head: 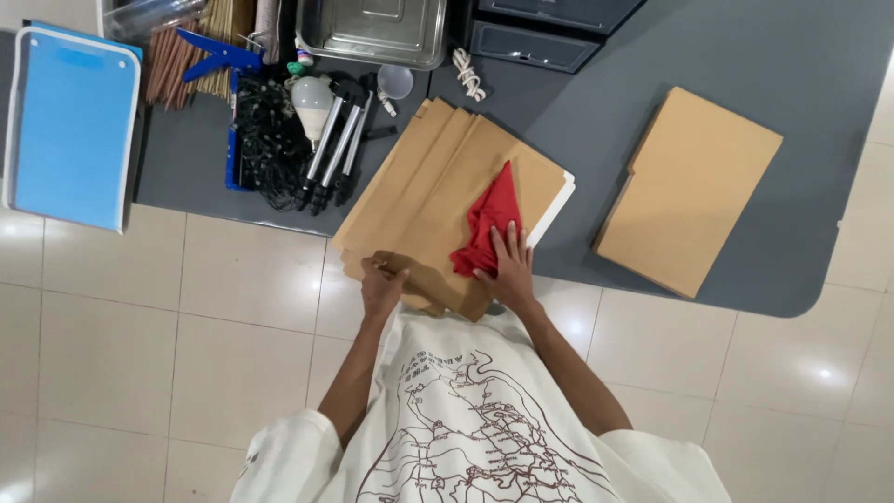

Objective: The person wipes the surface of several brown paper folders with a red cloth on a gray table. They repeatedly pick up a folder, wipe it, and place it back on the stack. The person also moves a separate folder aside to access the stack.

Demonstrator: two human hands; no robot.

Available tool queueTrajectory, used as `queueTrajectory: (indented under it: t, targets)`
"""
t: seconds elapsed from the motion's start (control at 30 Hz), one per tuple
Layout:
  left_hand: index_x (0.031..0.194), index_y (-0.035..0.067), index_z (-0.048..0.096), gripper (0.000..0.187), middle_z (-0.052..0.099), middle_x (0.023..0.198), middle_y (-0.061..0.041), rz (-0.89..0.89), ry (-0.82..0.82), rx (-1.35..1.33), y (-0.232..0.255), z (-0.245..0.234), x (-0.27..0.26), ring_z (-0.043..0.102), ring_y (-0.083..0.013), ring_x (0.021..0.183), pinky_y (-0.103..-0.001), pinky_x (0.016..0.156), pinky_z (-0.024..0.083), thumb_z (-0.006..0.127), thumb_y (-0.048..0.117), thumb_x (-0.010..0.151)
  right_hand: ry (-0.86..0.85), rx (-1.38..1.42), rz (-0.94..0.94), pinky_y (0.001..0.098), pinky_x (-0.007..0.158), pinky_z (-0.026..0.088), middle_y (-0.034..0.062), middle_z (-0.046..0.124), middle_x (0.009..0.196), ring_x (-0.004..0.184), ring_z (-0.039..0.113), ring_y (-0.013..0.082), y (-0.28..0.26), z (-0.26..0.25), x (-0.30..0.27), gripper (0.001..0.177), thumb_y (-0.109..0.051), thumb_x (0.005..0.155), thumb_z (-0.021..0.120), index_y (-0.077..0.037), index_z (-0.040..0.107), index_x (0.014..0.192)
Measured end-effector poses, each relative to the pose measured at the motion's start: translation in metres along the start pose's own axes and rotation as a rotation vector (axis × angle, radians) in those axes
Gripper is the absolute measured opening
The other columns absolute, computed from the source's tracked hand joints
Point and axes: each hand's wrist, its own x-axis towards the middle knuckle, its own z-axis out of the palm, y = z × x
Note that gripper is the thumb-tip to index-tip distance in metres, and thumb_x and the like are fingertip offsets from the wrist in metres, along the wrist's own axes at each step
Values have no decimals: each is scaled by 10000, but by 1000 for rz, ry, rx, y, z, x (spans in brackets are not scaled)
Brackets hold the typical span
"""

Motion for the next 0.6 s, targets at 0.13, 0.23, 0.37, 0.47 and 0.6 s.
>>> queueTrajectory:
  t: [0.13,0.23,0.37,0.47,0.6]
  targets:
    - [1243,89,455,611,731,938,-119,17,-40,65,19,-23,1,718,-329,930,-459,863,552,850,300,828,0,43,43,680,1191,208,182,98,1728,1567,110,486,-8,1,2,1000,-375,800,837,-208,292,1621]
    - [1216,108,500,547,685,1107,-147,136,-15,121,23,-30,8,666,-368,1025,-490,867,522,849,276,829,17,41,98,657,1188,212,178,125,1711,1563,120,469,-18,5,5,986,-316,786,862,-201,313,1596]
    - [1154,94,517,485,582,1155,-161,366,16,49,12,-27,36,617,-378,1018,-495,858,509,837,196,805,179,14,67,553,1193,334,187,361,1602,1471,326,450,-34,14,-2,759,-119,751,787,-148,534,1466]
    - [1137,71,494,428,542,1099,-146,482,-42,-124,-4,-13,67,588,-333,964,-452,840,511,794,132,838,156,-35,123,506,1173,385,145,506,1475,1389,447,400,-59,18,-4,648,-18,715,728,-133,643,1347]
    - [1194,77,465,293,544,1075,-69,244,-365,-603,14,-20,81,567,-173,908,-336,779,515,645,79,963,172,-58,-35,540,1141,337,217,478,1435,1385,384,446,-104,29,-6,613,-36,591,794,-21,626,1180]
